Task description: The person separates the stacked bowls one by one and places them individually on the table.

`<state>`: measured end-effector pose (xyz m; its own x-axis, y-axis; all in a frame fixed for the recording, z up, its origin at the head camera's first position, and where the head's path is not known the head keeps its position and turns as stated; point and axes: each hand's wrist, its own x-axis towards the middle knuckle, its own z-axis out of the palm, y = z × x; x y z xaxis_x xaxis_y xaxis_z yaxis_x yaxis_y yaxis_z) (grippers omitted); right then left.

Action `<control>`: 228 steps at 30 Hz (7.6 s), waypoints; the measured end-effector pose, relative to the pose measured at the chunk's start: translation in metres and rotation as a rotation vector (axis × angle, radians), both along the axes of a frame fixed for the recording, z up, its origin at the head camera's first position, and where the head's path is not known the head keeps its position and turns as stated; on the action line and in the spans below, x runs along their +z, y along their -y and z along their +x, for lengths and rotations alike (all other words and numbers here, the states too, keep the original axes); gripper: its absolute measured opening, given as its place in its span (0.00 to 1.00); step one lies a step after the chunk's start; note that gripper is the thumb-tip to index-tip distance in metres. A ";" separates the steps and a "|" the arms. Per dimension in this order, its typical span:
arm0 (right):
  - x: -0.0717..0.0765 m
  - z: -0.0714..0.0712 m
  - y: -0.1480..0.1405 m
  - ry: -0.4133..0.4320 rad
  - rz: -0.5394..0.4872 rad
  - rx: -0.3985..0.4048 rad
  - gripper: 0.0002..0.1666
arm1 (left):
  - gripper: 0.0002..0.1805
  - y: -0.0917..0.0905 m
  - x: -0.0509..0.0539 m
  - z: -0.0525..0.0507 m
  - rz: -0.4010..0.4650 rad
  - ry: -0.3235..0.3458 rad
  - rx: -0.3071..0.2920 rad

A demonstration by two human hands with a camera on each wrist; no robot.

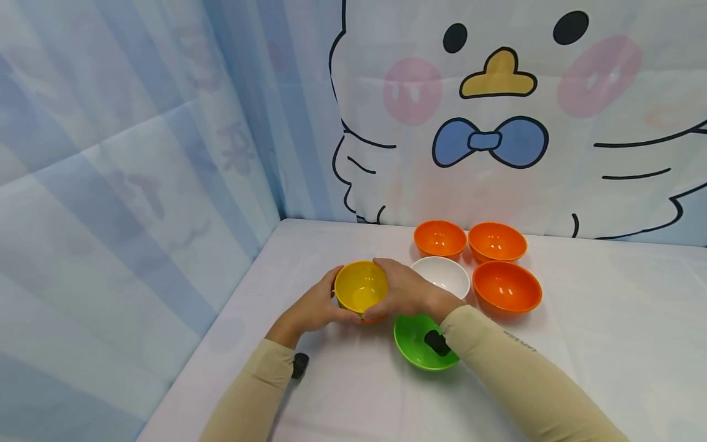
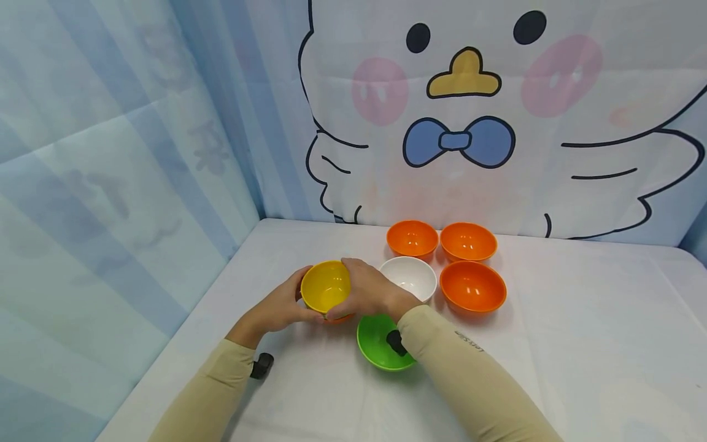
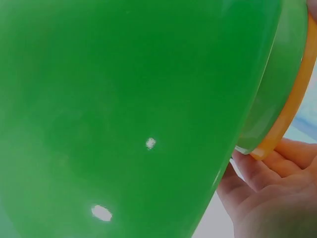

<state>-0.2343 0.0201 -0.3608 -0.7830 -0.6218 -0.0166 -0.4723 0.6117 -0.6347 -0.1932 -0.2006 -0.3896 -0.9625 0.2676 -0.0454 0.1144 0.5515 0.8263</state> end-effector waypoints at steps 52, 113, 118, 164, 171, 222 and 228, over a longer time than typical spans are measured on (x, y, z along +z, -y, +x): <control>0.033 0.051 -0.124 -0.194 -0.176 -0.231 0.60 | 0.61 -0.006 0.005 0.001 -0.061 0.052 0.050; -0.039 0.112 -0.205 -0.033 0.062 -0.417 0.69 | 0.62 -0.005 0.008 0.000 -0.111 0.045 0.032; -0.040 0.111 -0.206 -0.023 0.054 -0.403 0.70 | 0.62 -0.005 0.008 0.000 -0.117 0.046 0.032; 0.046 0.035 -0.086 -0.151 -0.103 -0.035 0.59 | 0.64 -0.005 0.001 0.001 -0.121 0.056 0.029; 0.039 0.015 -0.045 -0.102 -0.048 0.027 0.58 | 0.64 -0.005 0.000 0.001 -0.101 0.055 0.044; 0.002 -0.005 -0.004 -0.019 -0.015 0.021 0.59 | 0.56 -0.001 0.000 -0.001 -0.078 0.012 -0.015; 0.023 0.002 -0.012 0.009 -0.052 -0.025 0.61 | 0.53 -0.001 0.001 0.000 -0.013 0.008 -0.038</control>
